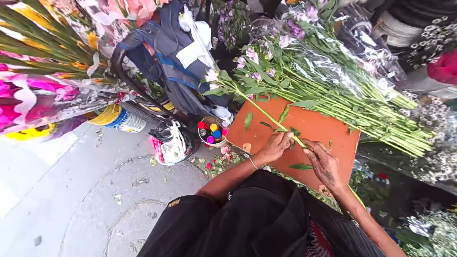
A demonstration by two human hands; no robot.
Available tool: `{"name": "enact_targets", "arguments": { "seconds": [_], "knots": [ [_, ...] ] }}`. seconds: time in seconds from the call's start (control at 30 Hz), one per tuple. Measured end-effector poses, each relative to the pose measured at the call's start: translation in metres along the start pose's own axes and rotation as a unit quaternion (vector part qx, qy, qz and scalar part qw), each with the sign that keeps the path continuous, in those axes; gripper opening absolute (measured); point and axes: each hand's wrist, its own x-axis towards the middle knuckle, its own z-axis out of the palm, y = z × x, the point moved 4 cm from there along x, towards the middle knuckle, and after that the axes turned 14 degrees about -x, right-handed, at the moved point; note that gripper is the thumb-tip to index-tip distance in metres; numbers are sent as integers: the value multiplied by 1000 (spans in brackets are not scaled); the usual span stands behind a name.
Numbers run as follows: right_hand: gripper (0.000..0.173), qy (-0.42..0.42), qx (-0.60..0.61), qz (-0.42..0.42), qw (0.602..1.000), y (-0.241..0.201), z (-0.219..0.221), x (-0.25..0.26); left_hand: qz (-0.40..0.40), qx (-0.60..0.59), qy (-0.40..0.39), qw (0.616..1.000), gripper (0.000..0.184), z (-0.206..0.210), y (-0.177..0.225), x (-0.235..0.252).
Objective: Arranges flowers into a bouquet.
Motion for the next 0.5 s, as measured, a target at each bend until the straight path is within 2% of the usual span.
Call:
{"name": "enact_targets", "arguments": {
  "seconds": [0.03, 0.07, 0.13, 0.17, 0.2, 0.27, 0.33, 0.37, 0.43, 0.5],
  "knots": [
    [38, 3, 14, 4, 1000, 2, -1, 1, 11, 58, -14, 998, 42, 9, 0, -6],
    [38, 0, 32, 11, 999, 5, -1, 1, 17, 134, -59, 989, 41, 16, 2, -12],
    [37, -13, 70, 29, 997, 9, 1, 7, 16, 275, -228, 934, 40, 35, -5, -28],
    [37, -19, 90, 34, 995, 8, 2, 10, 26, 292, -291, 911, 40, 46, -16, -37],
    [36, -23, 102, 32, 994, 7, 0, 14, 31, 286, -315, 904, 40, 50, -27, -44],
    [34, -12, 98, 14, 995, 8, -9, 28, 21, 265, -271, 925, 37, 26, -32, -49],
    [31, -7, 71, 2, 997, 18, -22, 35, 2, 251, -179, 951, 28, -16, -32, -63],
    [30, -12, 57, 0, 998, 25, -27, 35, -13, 252, -135, 958, 29, -39, -34, -77],
    [29, -33, 33, -3, 999, 46, -30, 27, -86, 273, -61, 956, 38, -78, -47, -110],
    [28, -50, 16, 15, 999, 71, -22, 7, -192, 313, 13, 930, 47, -105, -66, -143]
  ]
}}
